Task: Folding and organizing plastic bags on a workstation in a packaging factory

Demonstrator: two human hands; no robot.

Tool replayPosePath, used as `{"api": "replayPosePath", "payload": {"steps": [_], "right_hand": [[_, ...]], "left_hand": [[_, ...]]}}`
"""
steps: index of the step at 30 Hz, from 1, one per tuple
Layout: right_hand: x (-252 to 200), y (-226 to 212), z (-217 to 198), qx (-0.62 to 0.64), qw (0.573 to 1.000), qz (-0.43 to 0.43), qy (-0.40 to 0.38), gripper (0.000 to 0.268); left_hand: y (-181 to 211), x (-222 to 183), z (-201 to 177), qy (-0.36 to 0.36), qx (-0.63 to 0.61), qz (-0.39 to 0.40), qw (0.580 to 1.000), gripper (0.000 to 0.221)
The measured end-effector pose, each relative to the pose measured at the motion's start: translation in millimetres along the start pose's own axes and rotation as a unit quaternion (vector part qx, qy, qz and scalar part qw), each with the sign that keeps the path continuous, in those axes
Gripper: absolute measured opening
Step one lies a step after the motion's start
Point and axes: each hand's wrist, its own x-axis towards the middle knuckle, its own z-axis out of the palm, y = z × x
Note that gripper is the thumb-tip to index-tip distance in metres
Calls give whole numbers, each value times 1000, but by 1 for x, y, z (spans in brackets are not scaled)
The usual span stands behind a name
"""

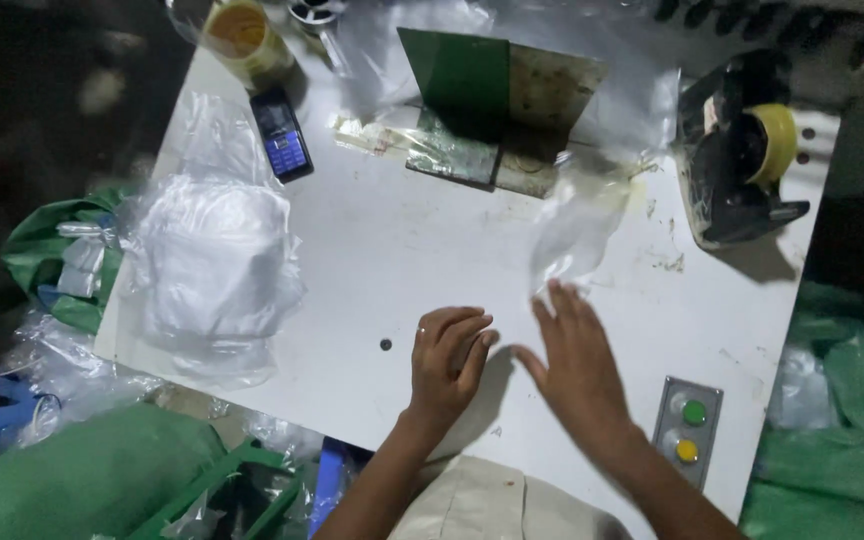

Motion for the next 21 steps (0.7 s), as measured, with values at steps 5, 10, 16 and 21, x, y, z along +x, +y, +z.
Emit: {"api": "replayPosePath", "payload": {"steps": [5,10,16,21], "right_hand": [[-54,-6,36,59,998,-29,-21,49],[-23,27,-15,290,938,185,34,48],[91,133,-5,586,760,115,256,73],[201,231,51,719,622,111,289,63]], "left_hand": [[-4,18,5,-179,157,38,970,39],[-7,37,-16,-285,278,11,917,42],[-28,50,-58,-250,232,-68,938,33],[-56,108,-72,-33,-135,-241,961,32]]}}
